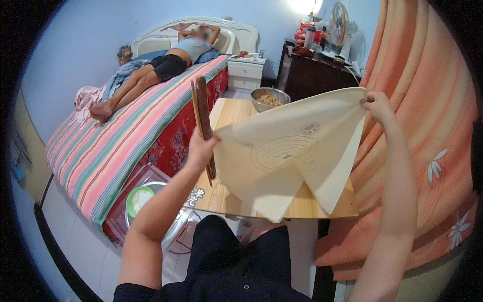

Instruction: The person moves a small table and places it on a stool. They then transfer two bowls of food from a dresser onto the table, cover one bowl with a plastic lid, and arrange a rolling pin and a mat on the table.

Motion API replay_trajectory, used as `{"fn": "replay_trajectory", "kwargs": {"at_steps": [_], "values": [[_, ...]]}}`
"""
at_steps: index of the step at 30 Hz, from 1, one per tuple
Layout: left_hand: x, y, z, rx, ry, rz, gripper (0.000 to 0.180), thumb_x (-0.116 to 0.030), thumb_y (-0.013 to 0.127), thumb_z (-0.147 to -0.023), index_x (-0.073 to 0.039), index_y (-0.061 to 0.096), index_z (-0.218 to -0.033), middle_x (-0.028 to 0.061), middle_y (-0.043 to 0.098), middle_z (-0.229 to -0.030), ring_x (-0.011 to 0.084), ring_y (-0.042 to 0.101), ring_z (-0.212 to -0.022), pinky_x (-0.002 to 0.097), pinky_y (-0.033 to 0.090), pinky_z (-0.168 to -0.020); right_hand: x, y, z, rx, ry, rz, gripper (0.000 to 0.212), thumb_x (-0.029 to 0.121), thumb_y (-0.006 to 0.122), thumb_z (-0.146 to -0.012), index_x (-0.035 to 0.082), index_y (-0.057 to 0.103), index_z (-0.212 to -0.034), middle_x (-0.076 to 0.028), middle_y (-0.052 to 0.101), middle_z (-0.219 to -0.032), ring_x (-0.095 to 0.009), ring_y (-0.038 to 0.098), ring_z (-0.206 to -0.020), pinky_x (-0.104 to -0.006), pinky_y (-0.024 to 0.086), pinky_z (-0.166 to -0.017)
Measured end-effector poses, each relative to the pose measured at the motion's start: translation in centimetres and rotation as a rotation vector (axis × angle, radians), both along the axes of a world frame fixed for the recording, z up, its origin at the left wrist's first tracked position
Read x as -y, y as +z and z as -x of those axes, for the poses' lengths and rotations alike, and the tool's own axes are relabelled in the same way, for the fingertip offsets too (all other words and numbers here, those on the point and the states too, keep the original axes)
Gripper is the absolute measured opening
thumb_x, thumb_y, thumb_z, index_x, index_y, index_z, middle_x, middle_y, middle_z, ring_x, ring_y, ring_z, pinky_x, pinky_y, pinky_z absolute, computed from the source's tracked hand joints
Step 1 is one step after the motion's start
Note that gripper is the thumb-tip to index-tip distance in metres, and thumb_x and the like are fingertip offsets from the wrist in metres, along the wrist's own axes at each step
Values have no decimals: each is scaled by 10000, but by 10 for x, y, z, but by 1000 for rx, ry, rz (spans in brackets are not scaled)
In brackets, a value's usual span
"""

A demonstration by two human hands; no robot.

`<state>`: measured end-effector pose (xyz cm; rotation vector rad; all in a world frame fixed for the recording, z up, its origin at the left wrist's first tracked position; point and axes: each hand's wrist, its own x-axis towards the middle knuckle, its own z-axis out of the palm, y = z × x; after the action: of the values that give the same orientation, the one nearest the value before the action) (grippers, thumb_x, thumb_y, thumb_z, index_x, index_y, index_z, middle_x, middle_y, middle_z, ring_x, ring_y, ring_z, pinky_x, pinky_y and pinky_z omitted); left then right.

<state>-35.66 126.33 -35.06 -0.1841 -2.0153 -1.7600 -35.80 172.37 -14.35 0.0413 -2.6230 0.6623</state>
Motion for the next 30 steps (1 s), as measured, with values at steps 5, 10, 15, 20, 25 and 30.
{"fn": "replay_trajectory", "kwargs": {"at_steps": [5,10,15,20,25,30], "values": [[15,88,66,-191,134,144,304,-113,602,-698,-31,470,-959,116,545,-781,243,542,-756,323,416,-698,23,20,12,-171,-1,419,139,105,553,-796,17,592,-896,-44,587,-752,-127,568,-629,-253,475,-571],[28,157,53,-501,87,112,173,-77,583,-752,-41,463,-872,27,488,-723,120,467,-683,256,389,-621,34,44,-12,-337,97,573,182,28,470,-823,-2,570,-971,-64,592,-887,-130,576,-802,-237,463,-731],[40,128,-7,-275,88,235,172,-69,599,-756,-51,484,-882,7,504,-740,104,482,-692,242,399,-626,10,-24,-61,-334,284,508,221,-11,412,-827,-3,579,-972,-63,592,-908,-149,557,-851,-261,441,-792],[58,19,-52,51,-69,323,215,-90,601,-727,-23,503,-906,38,541,-760,122,518,-722,284,425,-676,22,-146,-137,-197,275,501,230,-67,466,-747,34,619,-886,-69,607,-911,-157,548,-859,-276,419,-802],[55,-60,-104,304,-118,458,259,-97,607,-681,7,493,-889,106,541,-733,161,530,-719,303,437,-662,36,-237,-186,-8,109,388,218,-85,511,-699,20,622,-856,-68,621,-879,-166,567,-830,-265,434,-747],[56,-61,-119,363,-182,485,287,-114,606,-672,23,491,-896,143,552,-755,206,547,-726,310,438,-662,21,-267,-182,174,11,511,183,-75,498,-713,-1,611,-837,-72,623,-806,-156,578,-765,-270,454,-693]]}}
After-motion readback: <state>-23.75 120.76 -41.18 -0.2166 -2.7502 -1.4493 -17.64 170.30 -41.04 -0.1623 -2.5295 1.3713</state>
